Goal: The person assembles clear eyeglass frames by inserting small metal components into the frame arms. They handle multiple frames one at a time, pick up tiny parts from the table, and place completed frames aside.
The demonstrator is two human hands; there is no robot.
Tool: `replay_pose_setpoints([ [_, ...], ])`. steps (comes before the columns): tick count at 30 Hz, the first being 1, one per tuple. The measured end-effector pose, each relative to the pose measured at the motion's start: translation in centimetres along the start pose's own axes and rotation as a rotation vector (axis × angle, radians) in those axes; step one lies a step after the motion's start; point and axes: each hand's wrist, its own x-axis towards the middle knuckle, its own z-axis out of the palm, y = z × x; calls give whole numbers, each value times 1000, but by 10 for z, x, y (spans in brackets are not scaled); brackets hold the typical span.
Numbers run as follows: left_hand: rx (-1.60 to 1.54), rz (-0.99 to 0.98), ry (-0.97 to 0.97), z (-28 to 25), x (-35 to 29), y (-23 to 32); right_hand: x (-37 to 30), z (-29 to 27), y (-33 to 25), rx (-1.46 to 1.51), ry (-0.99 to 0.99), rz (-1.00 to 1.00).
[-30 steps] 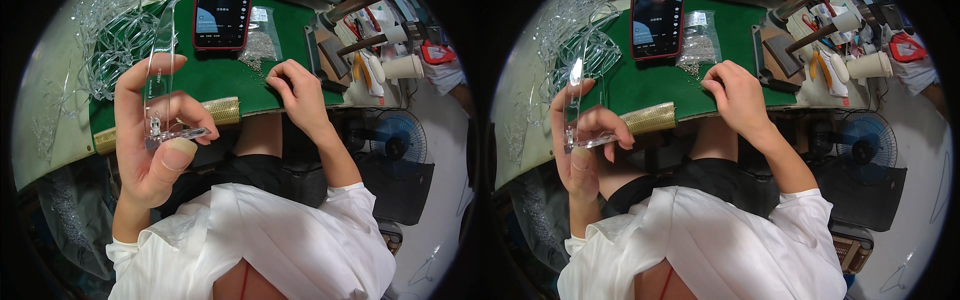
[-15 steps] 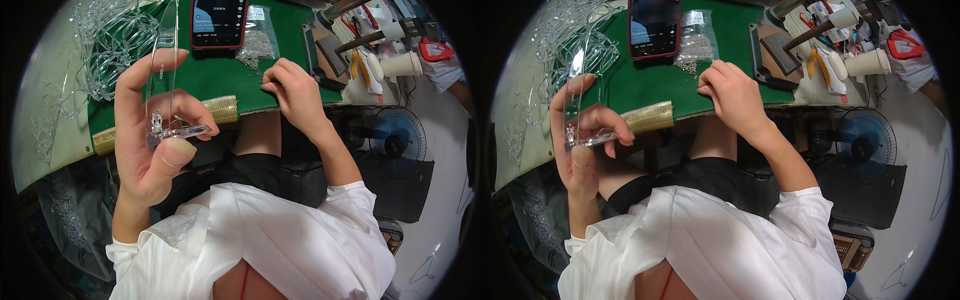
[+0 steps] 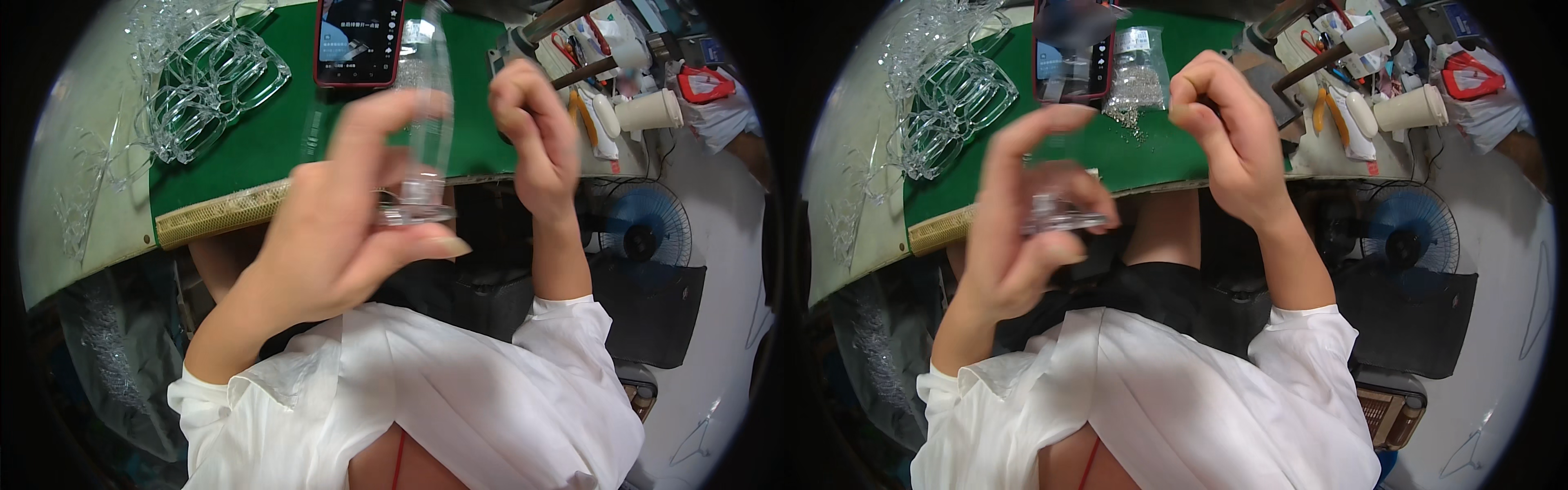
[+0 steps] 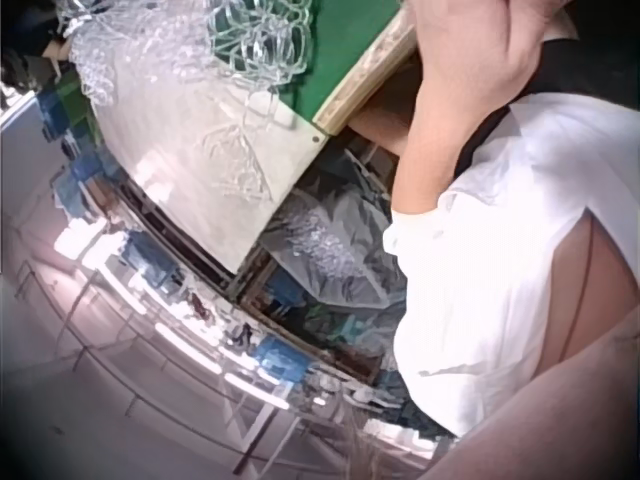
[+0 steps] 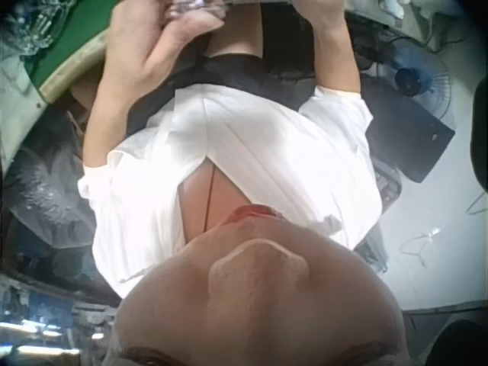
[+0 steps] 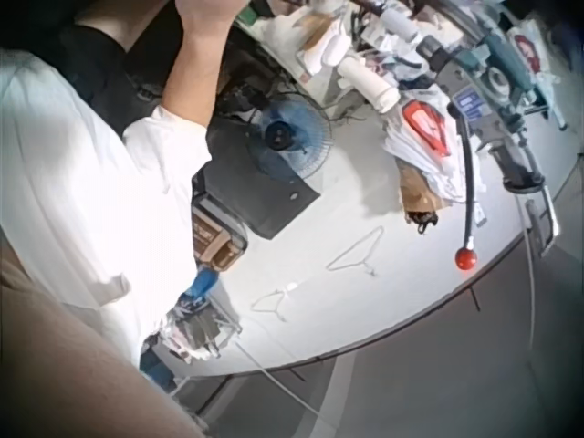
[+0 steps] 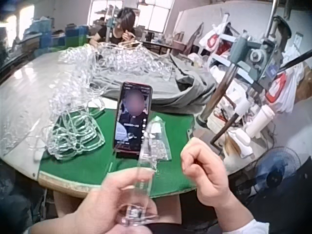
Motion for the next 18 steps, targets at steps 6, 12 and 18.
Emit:
replay_pose_setpoints([
  [6,137,52,-148,22,15,-8,10,-3,-41,-260,-60,-382],
  [12,229,122,-120,25,18,-11,9,-4,-39,-322,-25,-399],
  [18,269,127,-111,24,17,-10,12,0,-39,-285,-33,-431],
])
